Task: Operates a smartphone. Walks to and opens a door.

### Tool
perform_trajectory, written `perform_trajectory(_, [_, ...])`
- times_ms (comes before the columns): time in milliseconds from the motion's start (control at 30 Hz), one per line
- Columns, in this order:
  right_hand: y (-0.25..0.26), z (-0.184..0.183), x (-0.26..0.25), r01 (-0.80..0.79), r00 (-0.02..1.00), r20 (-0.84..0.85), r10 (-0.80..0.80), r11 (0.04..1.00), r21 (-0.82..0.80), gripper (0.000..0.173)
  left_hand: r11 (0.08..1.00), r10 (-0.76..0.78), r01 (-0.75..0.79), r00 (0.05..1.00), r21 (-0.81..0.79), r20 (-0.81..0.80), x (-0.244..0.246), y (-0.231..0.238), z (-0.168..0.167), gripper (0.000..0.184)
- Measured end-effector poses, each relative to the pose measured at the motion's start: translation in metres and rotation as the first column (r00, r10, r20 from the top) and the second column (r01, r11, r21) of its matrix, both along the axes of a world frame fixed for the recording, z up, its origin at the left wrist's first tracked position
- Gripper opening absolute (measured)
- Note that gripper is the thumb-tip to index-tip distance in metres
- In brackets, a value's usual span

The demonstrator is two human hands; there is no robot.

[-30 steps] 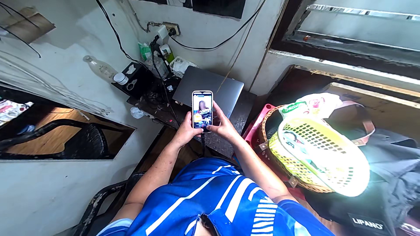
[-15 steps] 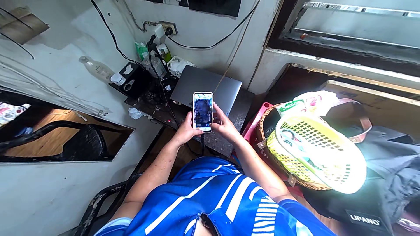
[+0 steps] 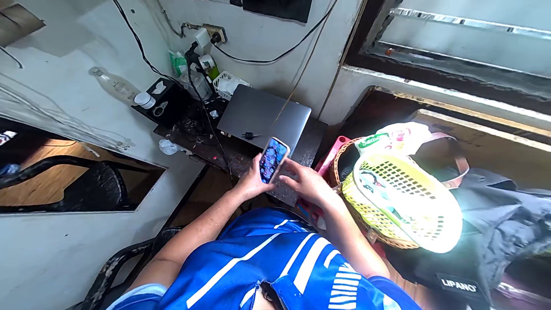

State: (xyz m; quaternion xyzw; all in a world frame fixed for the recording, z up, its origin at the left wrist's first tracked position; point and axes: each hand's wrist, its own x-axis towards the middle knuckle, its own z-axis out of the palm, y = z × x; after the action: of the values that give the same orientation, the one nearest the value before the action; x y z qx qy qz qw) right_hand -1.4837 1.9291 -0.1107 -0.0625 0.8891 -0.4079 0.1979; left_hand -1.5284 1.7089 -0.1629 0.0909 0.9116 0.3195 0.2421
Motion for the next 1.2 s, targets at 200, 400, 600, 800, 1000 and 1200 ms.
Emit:
perform_trajectory(200, [0.032, 0.021, 0.041, -0.101, 0.980, -0.173, 0.102, 0.995, 0.011, 0.050, 0.911, -0.404, 0.402, 0.915, -0.093, -0.002, 0.003, 0.011, -0.049, 0.108])
perform_trajectory(400, [0.001, 0.000, 0.044, -0.312, 0.949, -0.076, 0.307, 0.948, -0.066, 0.045, 0.923, -0.377, 0.363, 0.919, -0.124, -0.118, -0.015, 0.040, -0.103, 0.105])
perform_trajectory(600, [-0.030, -0.015, 0.038, -0.458, 0.888, 0.012, 0.460, 0.886, -0.070, 0.047, 0.951, -0.298, 0.276, 0.935, -0.137, -0.189, -0.022, 0.049, -0.120, 0.086])
perform_trajectory(800, [-0.064, -0.020, 0.037, -0.592, 0.797, 0.073, 0.600, 0.799, -0.102, 0.046, 0.989, -0.125, 0.147, 0.904, 0.022, -0.409, 0.023, 0.025, -0.121, 0.071])
perform_trajectory(1000, [-0.127, -0.032, 0.050, -0.765, 0.632, 0.036, 0.774, 0.631, -0.129, 0.048, 0.952, 0.299, -0.296, 0.842, 0.079, -0.450, 0.173, -0.087, -0.132, 0.081])
perform_trajectory(1200, [-0.226, -0.036, 0.160, -0.922, 0.361, 0.039, 0.932, 0.363, -0.136, 0.048, 0.375, 0.892, -0.926, 0.374, -0.048, -0.254, 0.468, -0.189, -0.099, 0.075])
